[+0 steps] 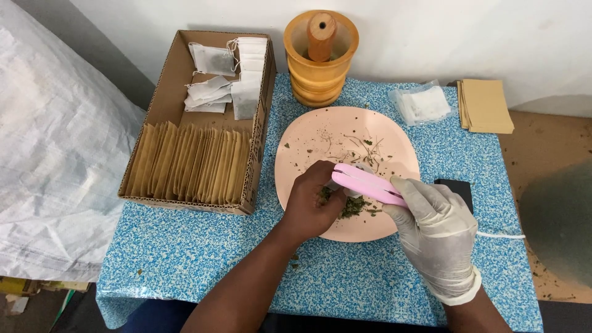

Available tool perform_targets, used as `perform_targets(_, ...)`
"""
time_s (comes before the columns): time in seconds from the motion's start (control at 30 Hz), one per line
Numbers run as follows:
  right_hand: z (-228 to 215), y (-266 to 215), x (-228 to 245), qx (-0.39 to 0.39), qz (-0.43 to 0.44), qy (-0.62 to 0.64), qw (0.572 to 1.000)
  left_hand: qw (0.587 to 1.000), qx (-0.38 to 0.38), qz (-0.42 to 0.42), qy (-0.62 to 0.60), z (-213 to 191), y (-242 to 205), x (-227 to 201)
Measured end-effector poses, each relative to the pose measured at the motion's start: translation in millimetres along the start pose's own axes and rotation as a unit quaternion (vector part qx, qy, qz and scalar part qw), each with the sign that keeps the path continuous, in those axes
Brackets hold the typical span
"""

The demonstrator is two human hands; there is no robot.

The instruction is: The person fills white tea bags with dried green leaves using a plastic spoon, weighs them on a digital scale, and seals them with a pink heat sealer. They then place the sealed tea bags into brown paper envelopes.

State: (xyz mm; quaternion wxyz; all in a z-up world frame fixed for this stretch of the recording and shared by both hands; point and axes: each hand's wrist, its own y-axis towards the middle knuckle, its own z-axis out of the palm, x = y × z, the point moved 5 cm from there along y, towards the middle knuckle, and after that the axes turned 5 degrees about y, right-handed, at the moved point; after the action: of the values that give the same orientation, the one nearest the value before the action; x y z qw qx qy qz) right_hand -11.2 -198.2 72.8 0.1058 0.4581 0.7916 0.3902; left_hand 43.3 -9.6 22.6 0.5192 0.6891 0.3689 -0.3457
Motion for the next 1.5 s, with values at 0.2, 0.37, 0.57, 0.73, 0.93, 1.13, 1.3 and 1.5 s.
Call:
perform_targets(0.2, -0.7, 1.5, 2.3, 0.0, -0.003, 0.0, 1.0, 1.0, 0.002, 0.004, -0.007, 0.1, -0.1, -0.1)
perform_targets(0.37, -0.3, 1.6, 2.4, -0.002, -0.003, 0.002, 1.0, 1.0, 0.004, -0.002, -0.007, -0.5, -0.5, -1.3)
perform_targets(0.57, 1.5, -1.6, -0.7, -0.002, -0.002, -0.004, 1.0, 1.0, 0.004, -0.004, -0.007, -0.5, -0.6, 0.1)
perform_targets(0.73, 1.6, -1.2, -1.2, -0.003, -0.002, 0.0, 1.0, 1.0, 0.004, -0.009, -0.012, -0.6, 0.5, -2.1)
perform_targets(0.93, 0.8, 0.1, 0.1, 0.0, -0.002, -0.002, 1.0, 1.0, 0.01, -0.021, 0.007, 0.4, 0.1, 0.7)
perform_targets(1.13, -0.7, 1.8, 2.5, -0.001, -0.001, -0.006, 1.0, 1.0, 0.005, -0.009, -0.007, -0.6, 0.8, -3.6)
perform_targets(1.3, 0.5, -0.2, 0.2, 0.0, 0.002, -0.004, 1.0, 1.0, 0.009, -0.016, 0.002, -0.2, 0.8, -1.7)
perform_targets(1.5, 0.3, -0.6, 0.6, -0.003, -0.004, -0.011, 1.0, 1.0, 0.006, 0.002, 0.002, -0.5, 1.3, -4.4)
